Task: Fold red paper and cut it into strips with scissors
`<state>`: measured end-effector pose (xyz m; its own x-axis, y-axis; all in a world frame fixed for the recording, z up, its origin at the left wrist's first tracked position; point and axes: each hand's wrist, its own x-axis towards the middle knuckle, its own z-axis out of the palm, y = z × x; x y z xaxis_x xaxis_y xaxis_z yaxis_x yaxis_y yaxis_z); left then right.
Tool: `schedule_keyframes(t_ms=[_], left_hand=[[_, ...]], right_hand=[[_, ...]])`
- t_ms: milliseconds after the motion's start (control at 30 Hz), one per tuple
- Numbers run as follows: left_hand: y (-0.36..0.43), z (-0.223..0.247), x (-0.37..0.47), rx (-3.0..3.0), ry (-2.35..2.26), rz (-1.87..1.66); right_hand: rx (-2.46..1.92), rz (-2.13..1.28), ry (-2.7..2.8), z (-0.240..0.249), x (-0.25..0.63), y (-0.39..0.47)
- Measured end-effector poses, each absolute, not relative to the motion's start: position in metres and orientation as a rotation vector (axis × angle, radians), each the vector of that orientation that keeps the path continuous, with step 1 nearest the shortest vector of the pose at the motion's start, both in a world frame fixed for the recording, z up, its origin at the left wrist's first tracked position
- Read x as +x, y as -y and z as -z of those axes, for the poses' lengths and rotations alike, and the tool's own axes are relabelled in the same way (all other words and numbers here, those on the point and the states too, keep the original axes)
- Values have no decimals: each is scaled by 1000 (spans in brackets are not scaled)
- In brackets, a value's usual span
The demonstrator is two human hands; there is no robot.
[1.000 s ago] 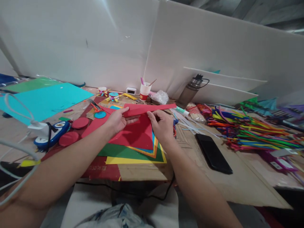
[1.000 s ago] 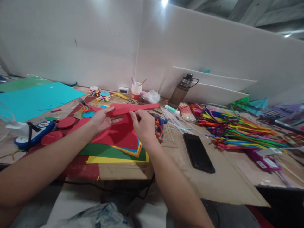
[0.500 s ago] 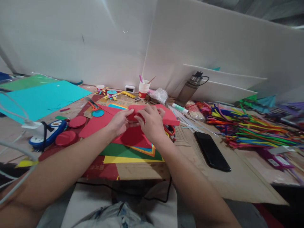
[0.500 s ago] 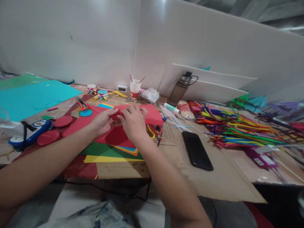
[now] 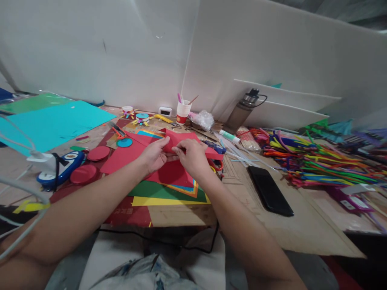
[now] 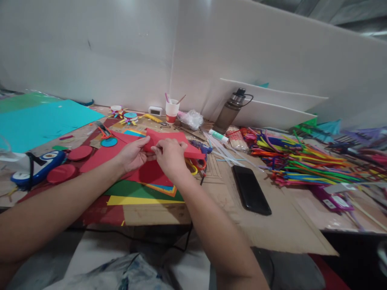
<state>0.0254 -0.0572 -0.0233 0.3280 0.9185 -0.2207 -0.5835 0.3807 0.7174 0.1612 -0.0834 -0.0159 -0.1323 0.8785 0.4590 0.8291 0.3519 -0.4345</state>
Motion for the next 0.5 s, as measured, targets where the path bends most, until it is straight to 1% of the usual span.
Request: schedule_keyframes(t_ms=[233, 500], left_hand=[[58, 26, 27, 573, -646, -1052], [56, 27, 26, 586, -627, -1042]], right_hand=[[-1551, -116, 1921, 16, 159, 82], [-1586, -36, 1929, 16, 157, 83]])
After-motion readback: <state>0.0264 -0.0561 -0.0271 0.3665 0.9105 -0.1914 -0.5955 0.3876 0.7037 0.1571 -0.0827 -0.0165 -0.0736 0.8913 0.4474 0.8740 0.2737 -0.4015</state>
